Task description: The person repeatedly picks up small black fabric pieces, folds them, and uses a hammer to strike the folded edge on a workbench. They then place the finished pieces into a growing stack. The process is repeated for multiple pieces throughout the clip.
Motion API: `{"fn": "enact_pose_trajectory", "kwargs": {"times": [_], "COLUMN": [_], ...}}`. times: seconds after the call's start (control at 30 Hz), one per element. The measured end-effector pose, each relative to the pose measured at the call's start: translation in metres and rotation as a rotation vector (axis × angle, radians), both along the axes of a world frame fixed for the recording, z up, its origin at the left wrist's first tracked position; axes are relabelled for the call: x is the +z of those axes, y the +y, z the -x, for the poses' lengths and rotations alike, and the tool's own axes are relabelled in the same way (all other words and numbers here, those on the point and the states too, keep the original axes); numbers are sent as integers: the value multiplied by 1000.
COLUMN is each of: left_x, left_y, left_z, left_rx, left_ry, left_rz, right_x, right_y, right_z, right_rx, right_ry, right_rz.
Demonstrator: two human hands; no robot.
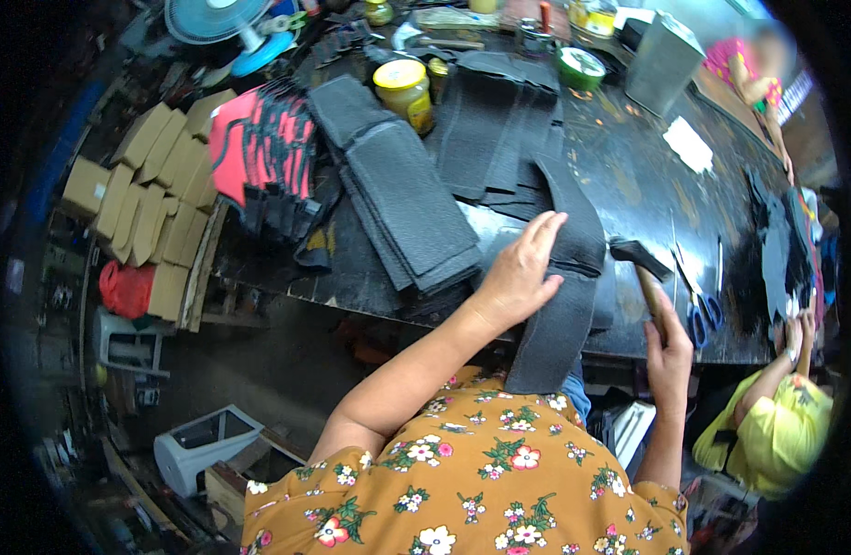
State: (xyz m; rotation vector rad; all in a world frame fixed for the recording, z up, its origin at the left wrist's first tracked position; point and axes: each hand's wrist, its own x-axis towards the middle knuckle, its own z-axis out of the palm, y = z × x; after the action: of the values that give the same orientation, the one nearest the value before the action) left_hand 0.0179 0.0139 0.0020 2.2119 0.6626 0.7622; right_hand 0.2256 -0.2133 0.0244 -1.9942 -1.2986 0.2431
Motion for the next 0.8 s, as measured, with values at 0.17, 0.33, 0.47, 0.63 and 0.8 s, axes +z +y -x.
{"fn": "enact_pose_trajectory", "kwargs": {"times": [0.17, 0.33, 0.47, 0.63, 0.8], "left_x": [61, 97, 65, 42, 46], "left_y": [31, 140, 188, 181, 188], "left_z": [37, 118, 149, 154, 126], "left_rx": [173, 314, 727, 848, 704], "left_ry": [-378, -806, -278, 58, 47], "left_rz": [-269, -100, -36, -462, -777], "right_x": [-23, -48, -59, -56, -15], "right_y": [1, 5, 9, 11, 37], "right_z": [-42, -54, -54, -50, -41], "right_rx": [-119, -232, -242, -216, -146], "right_ry": [-318, -424, -471, -473, -504], "right_rz": [22, 92, 100, 125, 180]}}
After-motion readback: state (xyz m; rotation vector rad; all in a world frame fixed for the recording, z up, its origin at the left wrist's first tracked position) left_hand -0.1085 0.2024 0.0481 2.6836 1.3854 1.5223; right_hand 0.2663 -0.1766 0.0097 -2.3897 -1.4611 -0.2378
